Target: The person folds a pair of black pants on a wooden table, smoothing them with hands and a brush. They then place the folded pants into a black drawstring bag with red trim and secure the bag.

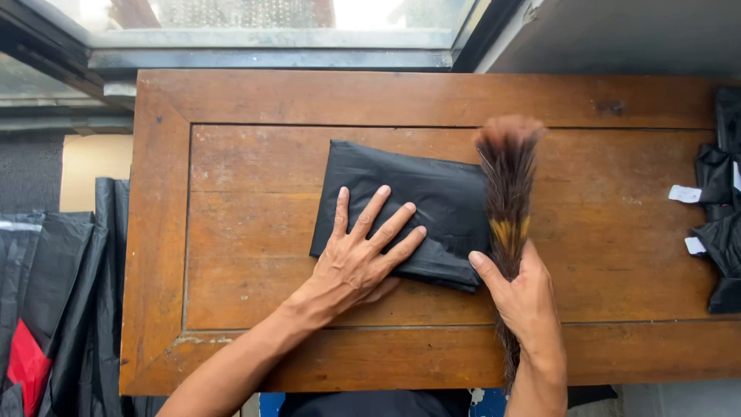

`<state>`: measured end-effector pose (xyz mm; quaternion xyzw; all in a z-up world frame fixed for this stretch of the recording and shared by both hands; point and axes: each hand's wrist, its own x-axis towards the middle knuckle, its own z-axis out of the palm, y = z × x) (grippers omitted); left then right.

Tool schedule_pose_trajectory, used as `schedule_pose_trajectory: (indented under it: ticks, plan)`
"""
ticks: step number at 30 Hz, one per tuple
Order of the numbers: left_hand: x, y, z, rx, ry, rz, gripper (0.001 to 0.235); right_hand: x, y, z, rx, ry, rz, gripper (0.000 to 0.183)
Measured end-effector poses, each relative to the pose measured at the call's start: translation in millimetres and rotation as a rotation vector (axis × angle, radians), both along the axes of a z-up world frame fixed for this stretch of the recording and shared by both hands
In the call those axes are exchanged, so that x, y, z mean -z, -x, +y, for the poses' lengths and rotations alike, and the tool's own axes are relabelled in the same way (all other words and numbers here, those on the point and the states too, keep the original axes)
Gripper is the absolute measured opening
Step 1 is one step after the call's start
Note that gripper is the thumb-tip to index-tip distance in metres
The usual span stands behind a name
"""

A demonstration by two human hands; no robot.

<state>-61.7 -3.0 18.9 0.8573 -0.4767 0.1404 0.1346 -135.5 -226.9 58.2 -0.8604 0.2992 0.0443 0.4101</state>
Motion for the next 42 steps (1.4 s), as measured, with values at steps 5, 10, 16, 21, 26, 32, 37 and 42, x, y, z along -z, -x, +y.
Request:
schedule_pose_trajectory:
  ticks: [5, 10, 16, 21, 26, 32, 37, 42]
  plan:
    - [-14, 17, -23, 0.015, 0.062, 0.041, 0.045, -3, -1, 2, -0.005, 0.067, -0.017, 0.070]
    - [-24, 26, -52, 0.073, -0.095, 0.063, 0.114, -5, 11, 12, -0.101, 0.113, -0.270, 0.064]
    - [-2, 29, -71, 0.019, -0.235, -0.009, 0.101, 1, 26, 5, -0.066, 0.246, -0.202, 0.051]
    - [1, 29, -73, 0.027, -0.294, -0.010, 0.104, 18, 29, -3, -0.223, 0.435, 0.048, 0.048]
    - [-25, 0, -75, 0.069, 0.098, 0.158, 0.064, 26, 24, -33, -0.040, 0.592, 0.090, 0.045]
    - [-6, -20, -76, -0.025, -0.004, 0.045, 0.080, 13, 17, -28, -0.192, 0.766, 0.052, 0.043]
    - [4, -16, -79, -0.053, -0.057, 0.071, 0.084, 1, -29, 11, -0.280, 0.557, -0.557, 0.056]
    - [4, -22, -73, -0.009, 0.072, 0.361, 0.077, 48, -64, 41, -0.316, 0.469, -0.393, 0.077]
